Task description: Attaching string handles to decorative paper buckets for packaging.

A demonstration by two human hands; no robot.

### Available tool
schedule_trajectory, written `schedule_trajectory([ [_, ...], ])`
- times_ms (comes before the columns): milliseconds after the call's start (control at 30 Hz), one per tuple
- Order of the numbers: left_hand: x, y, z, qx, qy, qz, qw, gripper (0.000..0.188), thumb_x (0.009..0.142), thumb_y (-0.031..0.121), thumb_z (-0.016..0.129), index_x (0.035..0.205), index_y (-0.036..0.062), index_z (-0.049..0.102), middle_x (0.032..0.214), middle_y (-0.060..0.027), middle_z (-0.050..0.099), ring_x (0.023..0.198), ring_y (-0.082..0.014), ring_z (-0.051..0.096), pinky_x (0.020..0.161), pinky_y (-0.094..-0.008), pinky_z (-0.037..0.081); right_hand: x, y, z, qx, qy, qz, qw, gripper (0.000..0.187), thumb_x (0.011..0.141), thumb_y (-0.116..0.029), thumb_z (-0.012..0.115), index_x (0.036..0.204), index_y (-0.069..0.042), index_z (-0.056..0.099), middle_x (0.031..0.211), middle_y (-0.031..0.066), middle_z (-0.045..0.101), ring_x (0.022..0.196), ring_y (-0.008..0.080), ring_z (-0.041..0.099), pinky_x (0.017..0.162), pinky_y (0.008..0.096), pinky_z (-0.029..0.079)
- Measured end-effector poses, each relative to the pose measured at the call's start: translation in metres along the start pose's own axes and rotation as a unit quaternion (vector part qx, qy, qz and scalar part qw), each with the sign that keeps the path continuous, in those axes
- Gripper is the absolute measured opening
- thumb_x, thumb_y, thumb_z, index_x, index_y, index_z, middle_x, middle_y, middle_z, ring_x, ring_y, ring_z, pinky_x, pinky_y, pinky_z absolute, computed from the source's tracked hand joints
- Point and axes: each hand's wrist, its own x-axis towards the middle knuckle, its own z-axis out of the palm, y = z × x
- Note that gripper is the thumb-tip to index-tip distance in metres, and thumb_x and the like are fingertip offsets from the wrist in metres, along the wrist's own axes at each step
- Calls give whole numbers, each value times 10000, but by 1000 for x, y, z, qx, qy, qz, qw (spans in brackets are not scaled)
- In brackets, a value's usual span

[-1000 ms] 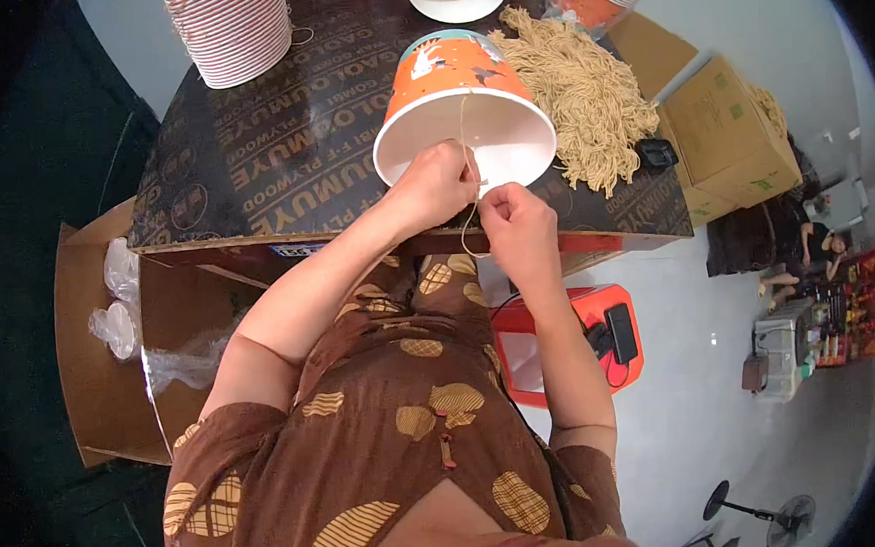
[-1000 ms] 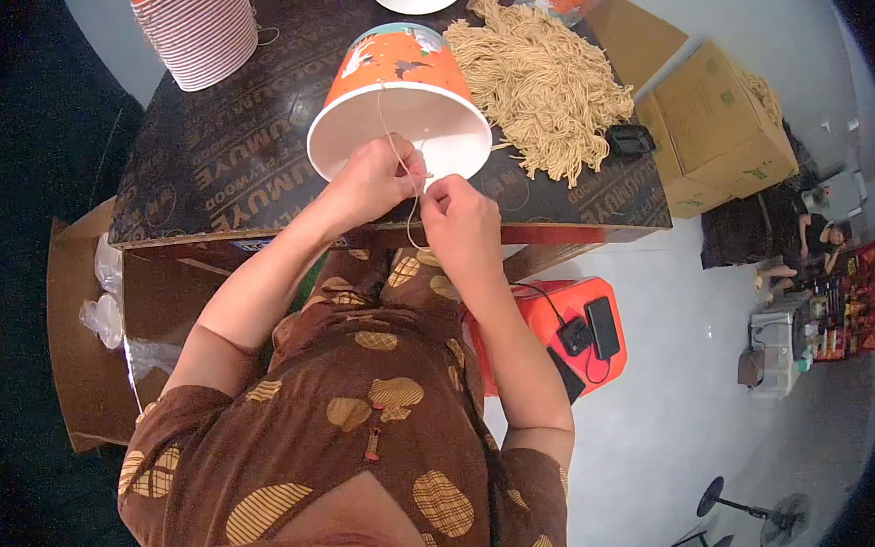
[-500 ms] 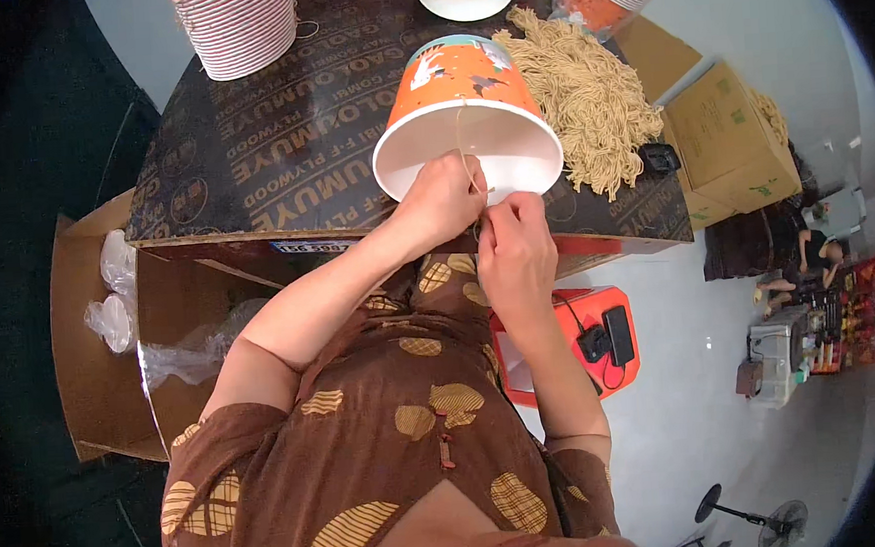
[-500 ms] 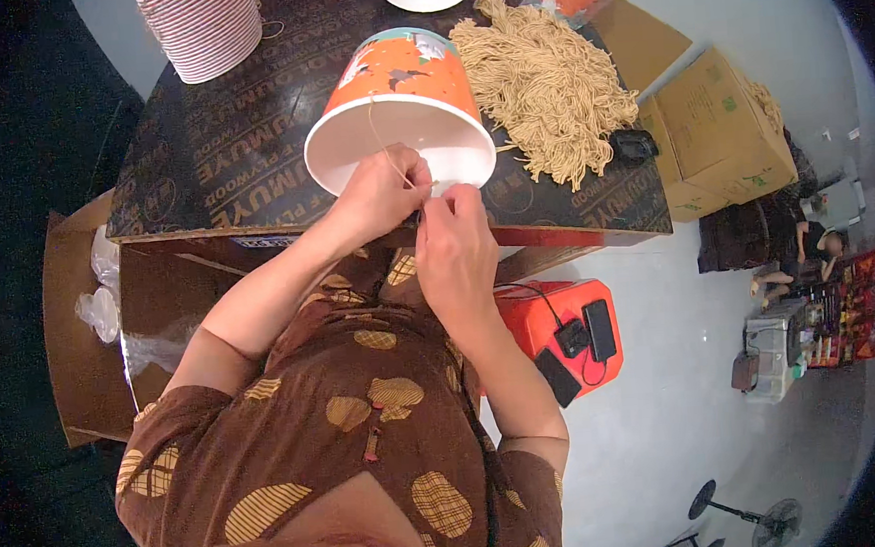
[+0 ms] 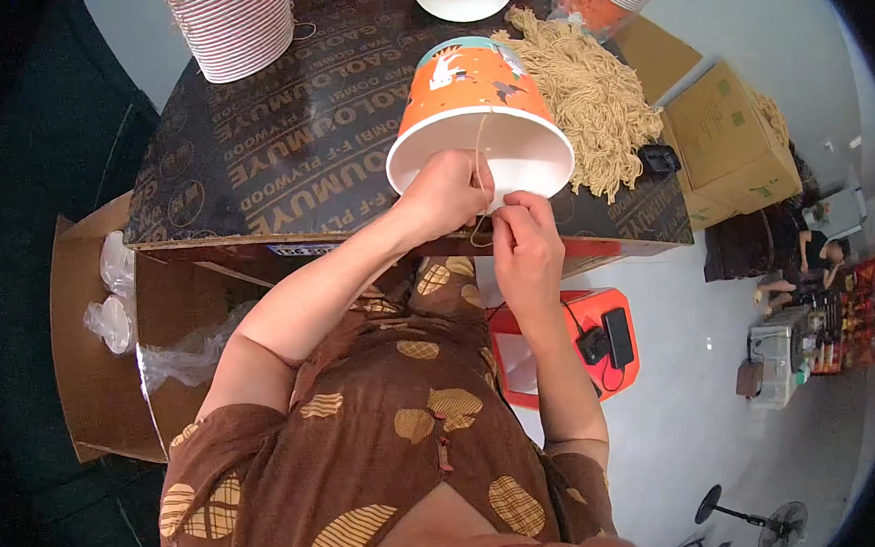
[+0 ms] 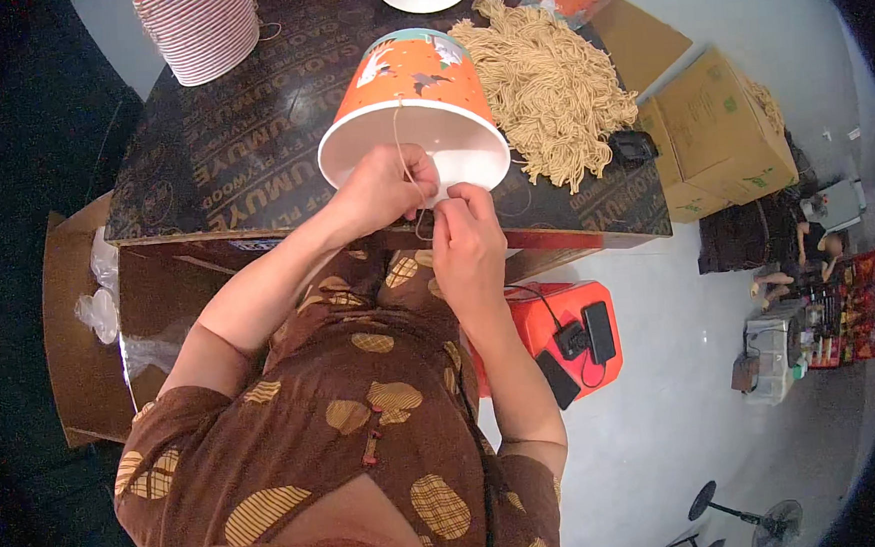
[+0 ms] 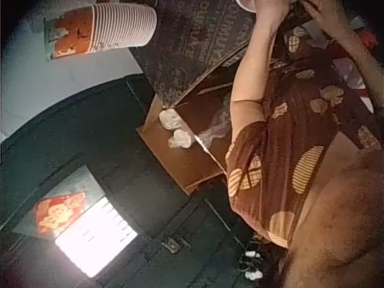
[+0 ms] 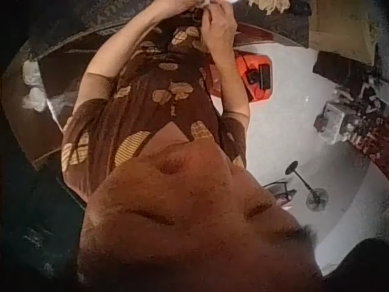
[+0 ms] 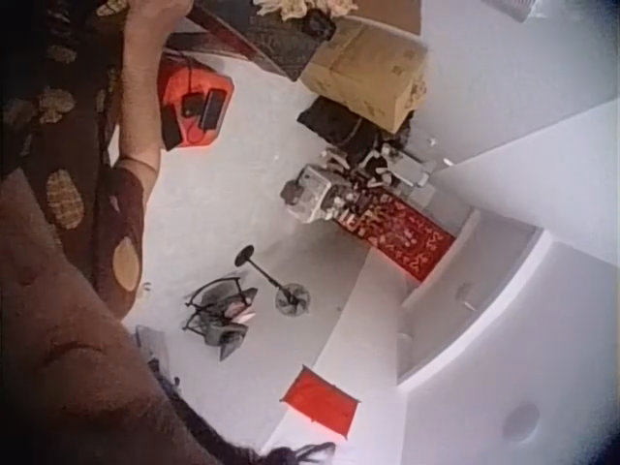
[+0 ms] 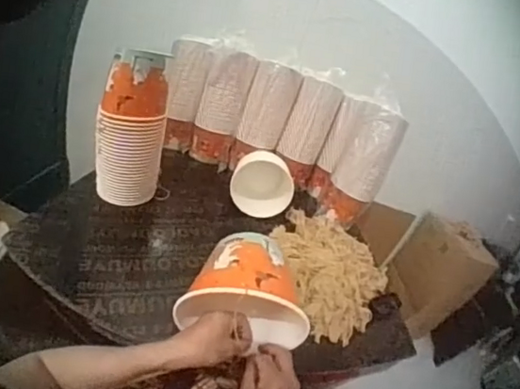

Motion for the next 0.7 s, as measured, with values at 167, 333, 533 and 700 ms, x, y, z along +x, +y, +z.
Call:
schedule_trajectory([
  [167, 4, 8, 1, 8, -15, -58, 998, 115, 804, -37, 595, 706, 17, 568, 615, -17, 558, 500, -88, 550, 394, -249, 414, 0, 5, -2, 15, -3, 13, 1000, 45, 825, 14, 596, 867, 31, 600, 953, 172, 587, 827, 357, 613, 717, 426, 499],
  [333, 0, 7, 4, -34, -10, -56, 998, 113, 828, -38, 583, 732, 4, 541, 635, -26, 550, 504, -95, 561, 380, -248, 428, 1, 7, -2, 28, -13, 33, 999, 29, 827, 14, 590, 855, 23, 588, 966, 167, 592, 820, 355, 614, 711, 417, 502],
  [533, 0, 7, 2, -36, -16, -62, 997, 115, 853, -36, 582, 757, -8, 525, 661, -30, 548, 530, -102, 574, 411, -257, 463, 5, 6, -2, 43, -2, 41, 998, 29, 828, 22, 586, 853, 18, 571, 942, 157, 588, 810, 353, 615, 706, 409, 503],
  [700, 4, 4, 4, -49, -19, -77, 996, 118, 858, -41, 584, 756, -13, 532, 656, -32, 549, 534, -105, 576, 420, -262, 471, 10, 9, -3, 48, -10, 42, 998, 36, 826, 26, 588, 854, 17, 568, 923, 156, 586, 806, 351, 613, 705, 405, 501],
])
